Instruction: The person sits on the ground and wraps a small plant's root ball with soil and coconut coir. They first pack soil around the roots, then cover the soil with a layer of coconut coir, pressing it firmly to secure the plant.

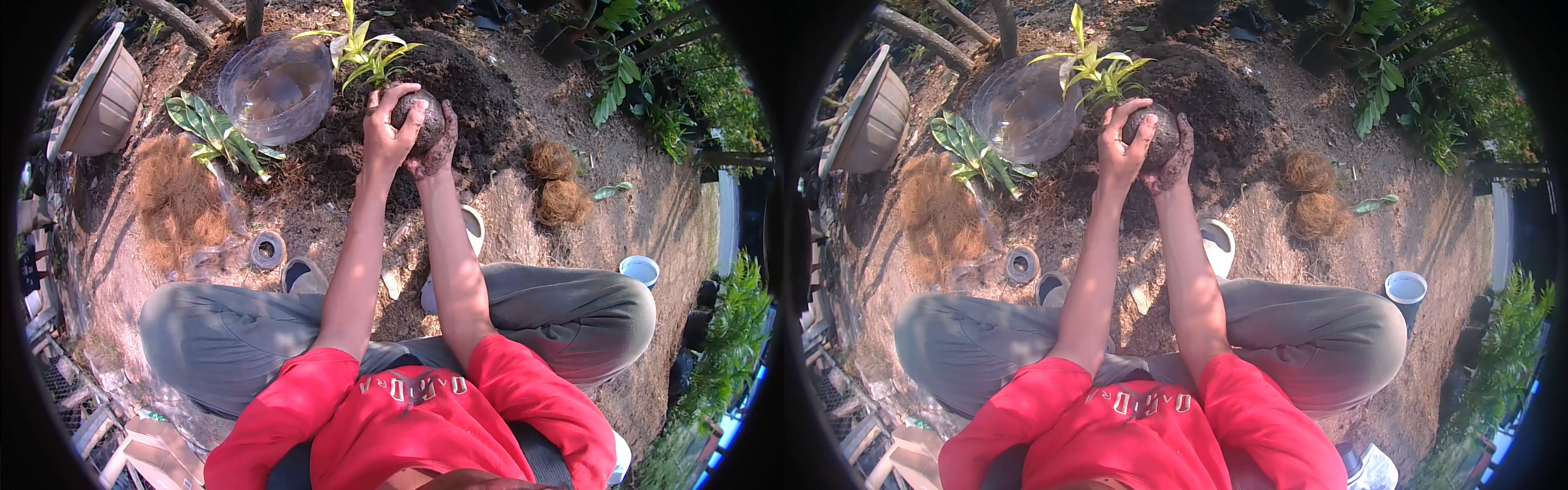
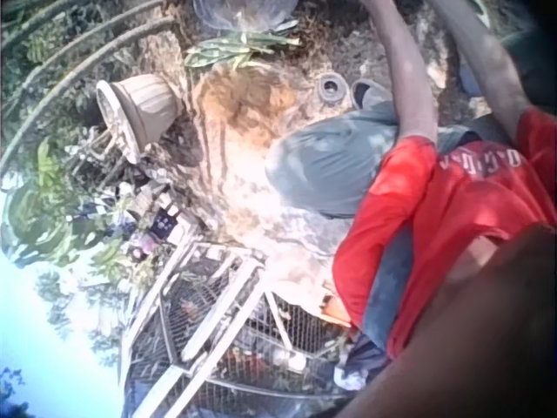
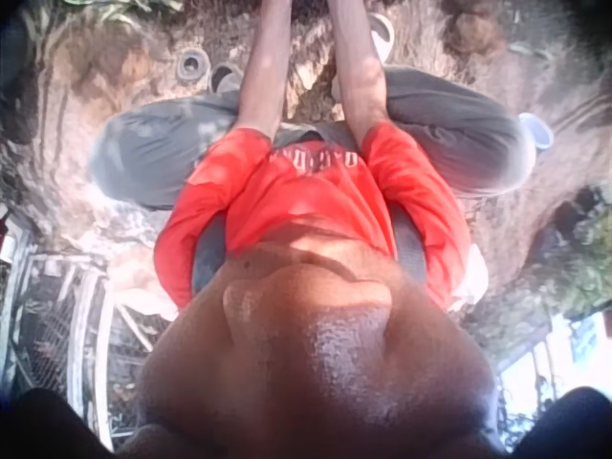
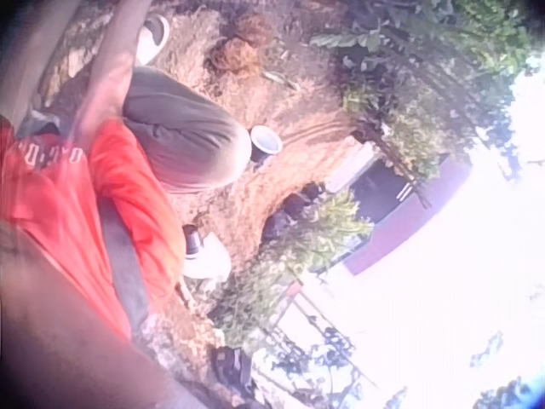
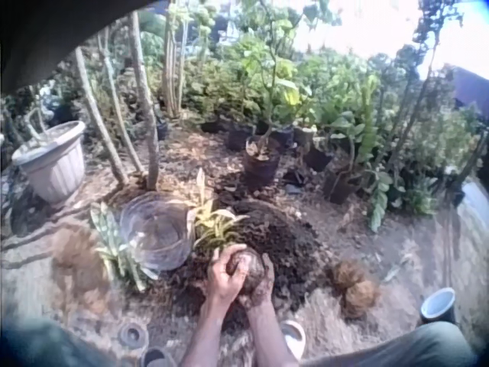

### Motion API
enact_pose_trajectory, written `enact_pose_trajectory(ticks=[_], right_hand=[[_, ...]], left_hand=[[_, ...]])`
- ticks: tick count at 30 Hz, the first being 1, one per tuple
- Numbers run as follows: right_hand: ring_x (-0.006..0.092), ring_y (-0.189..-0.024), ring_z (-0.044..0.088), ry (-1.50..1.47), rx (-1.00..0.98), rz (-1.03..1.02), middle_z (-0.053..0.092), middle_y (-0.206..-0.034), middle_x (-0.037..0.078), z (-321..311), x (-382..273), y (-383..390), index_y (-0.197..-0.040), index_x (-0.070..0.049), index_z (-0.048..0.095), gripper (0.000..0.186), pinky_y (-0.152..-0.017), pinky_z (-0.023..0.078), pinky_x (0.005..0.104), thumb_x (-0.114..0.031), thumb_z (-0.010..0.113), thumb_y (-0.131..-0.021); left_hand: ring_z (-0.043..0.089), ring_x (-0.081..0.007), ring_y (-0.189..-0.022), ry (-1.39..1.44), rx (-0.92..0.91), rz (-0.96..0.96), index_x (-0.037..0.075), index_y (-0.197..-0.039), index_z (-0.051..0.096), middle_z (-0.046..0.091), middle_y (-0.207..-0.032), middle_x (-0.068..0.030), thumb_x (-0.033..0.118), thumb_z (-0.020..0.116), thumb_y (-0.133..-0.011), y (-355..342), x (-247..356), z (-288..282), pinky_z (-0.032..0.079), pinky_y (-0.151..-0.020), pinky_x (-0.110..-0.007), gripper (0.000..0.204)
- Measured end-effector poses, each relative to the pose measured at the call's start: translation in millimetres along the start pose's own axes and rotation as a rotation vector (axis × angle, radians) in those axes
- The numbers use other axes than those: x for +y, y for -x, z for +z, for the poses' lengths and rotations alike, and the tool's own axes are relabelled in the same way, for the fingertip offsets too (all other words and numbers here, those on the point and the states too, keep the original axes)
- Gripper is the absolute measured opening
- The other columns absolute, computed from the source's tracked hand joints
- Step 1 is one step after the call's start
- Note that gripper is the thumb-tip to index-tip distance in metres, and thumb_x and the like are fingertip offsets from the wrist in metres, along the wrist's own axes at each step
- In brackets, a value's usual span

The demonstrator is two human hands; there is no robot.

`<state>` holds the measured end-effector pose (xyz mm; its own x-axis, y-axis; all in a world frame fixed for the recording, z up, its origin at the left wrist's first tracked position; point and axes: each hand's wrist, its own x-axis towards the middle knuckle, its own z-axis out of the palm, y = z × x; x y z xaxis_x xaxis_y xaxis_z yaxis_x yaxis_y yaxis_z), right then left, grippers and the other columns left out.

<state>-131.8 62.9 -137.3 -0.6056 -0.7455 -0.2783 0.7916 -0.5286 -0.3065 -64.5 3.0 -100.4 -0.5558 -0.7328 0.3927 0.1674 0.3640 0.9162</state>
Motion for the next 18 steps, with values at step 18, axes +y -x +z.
enact_pose_trajectory(ticks=[18], right_hand=[[0.027,-0.118,0.052,0.774,0.112,-0.695,0.057,-0.123,0.015,-1.3,-12.1,-17.9,-0.128,0.0,0.05,0.056,-0.105,0.039,0.0397,-0.045,0.048,-0.094]], left_hand=[[0.056,-0.023,-0.113,0.964,0.377,-0.515,0.011,-0.129,0.053,0.054,-0.126,-0.0085,0.044,0.057,-0.093,9.8,-44.1,26.9,0.048,-0.096,-0.042,0.049]])
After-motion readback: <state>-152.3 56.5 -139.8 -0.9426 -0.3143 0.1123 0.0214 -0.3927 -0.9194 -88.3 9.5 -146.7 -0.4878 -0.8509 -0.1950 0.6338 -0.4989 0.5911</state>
